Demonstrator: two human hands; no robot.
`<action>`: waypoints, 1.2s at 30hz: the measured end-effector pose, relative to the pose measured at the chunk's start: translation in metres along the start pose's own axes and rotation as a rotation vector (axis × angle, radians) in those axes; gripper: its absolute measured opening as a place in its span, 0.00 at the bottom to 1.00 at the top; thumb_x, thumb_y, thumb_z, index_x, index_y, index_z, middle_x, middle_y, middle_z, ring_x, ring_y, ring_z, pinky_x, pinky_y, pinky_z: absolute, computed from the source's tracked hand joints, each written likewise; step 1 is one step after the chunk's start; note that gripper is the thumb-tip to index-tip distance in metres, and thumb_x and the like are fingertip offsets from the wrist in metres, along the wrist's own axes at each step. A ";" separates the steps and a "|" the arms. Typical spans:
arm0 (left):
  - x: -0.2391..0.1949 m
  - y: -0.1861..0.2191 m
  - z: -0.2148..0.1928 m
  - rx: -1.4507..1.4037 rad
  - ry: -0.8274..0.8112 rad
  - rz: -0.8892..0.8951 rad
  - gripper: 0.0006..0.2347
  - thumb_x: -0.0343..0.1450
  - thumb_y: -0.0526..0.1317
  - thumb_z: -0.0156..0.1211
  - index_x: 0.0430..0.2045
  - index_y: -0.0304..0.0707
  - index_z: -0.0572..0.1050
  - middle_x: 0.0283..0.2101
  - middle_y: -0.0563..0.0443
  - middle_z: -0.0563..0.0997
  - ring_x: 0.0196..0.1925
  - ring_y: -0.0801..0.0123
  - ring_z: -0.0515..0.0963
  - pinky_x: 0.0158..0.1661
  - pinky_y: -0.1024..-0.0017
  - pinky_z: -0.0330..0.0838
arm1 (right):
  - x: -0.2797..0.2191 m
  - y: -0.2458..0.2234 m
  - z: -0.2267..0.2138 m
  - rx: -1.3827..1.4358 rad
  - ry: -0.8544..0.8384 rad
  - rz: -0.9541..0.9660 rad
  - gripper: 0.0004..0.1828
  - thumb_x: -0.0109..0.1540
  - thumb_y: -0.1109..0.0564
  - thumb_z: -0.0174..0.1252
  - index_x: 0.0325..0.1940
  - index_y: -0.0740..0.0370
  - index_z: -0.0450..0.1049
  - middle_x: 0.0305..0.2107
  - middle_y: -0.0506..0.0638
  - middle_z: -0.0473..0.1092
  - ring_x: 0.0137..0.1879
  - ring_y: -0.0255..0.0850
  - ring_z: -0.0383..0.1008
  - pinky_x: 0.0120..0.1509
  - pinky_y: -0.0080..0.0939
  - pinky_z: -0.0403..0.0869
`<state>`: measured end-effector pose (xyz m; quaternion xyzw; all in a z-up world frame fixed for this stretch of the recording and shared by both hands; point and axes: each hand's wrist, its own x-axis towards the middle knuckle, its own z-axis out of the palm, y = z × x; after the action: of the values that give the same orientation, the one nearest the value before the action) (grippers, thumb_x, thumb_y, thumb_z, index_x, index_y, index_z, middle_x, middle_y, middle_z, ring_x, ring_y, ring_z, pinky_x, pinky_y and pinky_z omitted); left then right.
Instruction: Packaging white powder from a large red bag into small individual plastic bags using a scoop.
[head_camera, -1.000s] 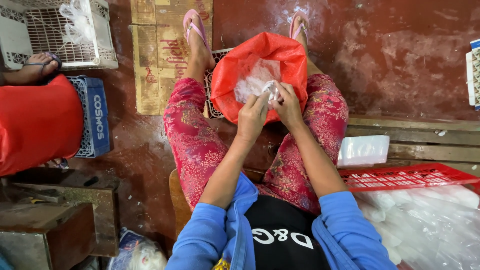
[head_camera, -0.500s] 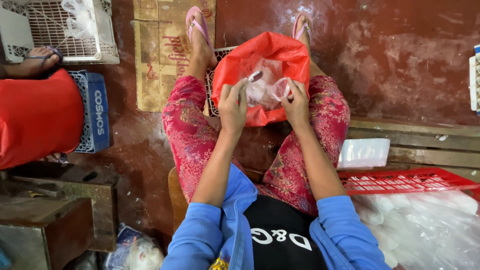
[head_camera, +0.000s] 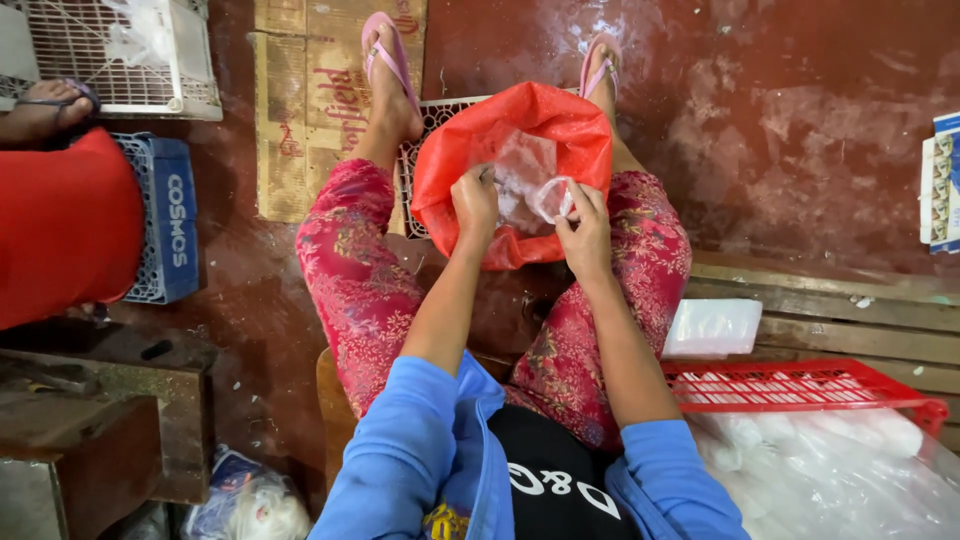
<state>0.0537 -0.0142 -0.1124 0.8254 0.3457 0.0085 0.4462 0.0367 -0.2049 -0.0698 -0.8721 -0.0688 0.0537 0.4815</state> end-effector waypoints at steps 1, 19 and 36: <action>0.004 -0.003 0.007 0.023 -0.018 -0.052 0.07 0.71 0.40 0.59 0.36 0.47 0.85 0.33 0.41 0.86 0.44 0.46 0.84 0.48 0.53 0.78 | 0.001 -0.001 0.000 0.021 -0.020 0.003 0.37 0.56 0.70 0.63 0.71 0.63 0.68 0.55 0.59 0.67 0.42 0.49 0.78 0.45 0.42 0.79; 0.004 -0.011 -0.010 -0.088 -0.093 -0.286 0.10 0.74 0.46 0.57 0.38 0.47 0.84 0.35 0.43 0.86 0.48 0.52 0.85 0.49 0.57 0.79 | -0.001 0.009 0.004 -0.003 -0.061 -0.040 0.31 0.56 0.68 0.63 0.65 0.59 0.75 0.52 0.56 0.71 0.41 0.45 0.77 0.45 0.39 0.78; -0.033 0.030 -0.138 -0.556 -0.041 -0.072 0.11 0.77 0.34 0.52 0.46 0.25 0.78 0.42 0.18 0.81 0.41 0.38 0.84 0.40 0.55 0.86 | -0.011 0.016 0.027 -0.032 -0.020 -0.127 0.35 0.55 0.68 0.63 0.68 0.60 0.72 0.57 0.57 0.69 0.44 0.46 0.77 0.48 0.39 0.79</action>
<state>0.0012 0.0569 0.0028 0.6584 0.3499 0.0705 0.6626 0.0222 -0.1926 -0.0976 -0.8728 -0.1299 0.0308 0.4694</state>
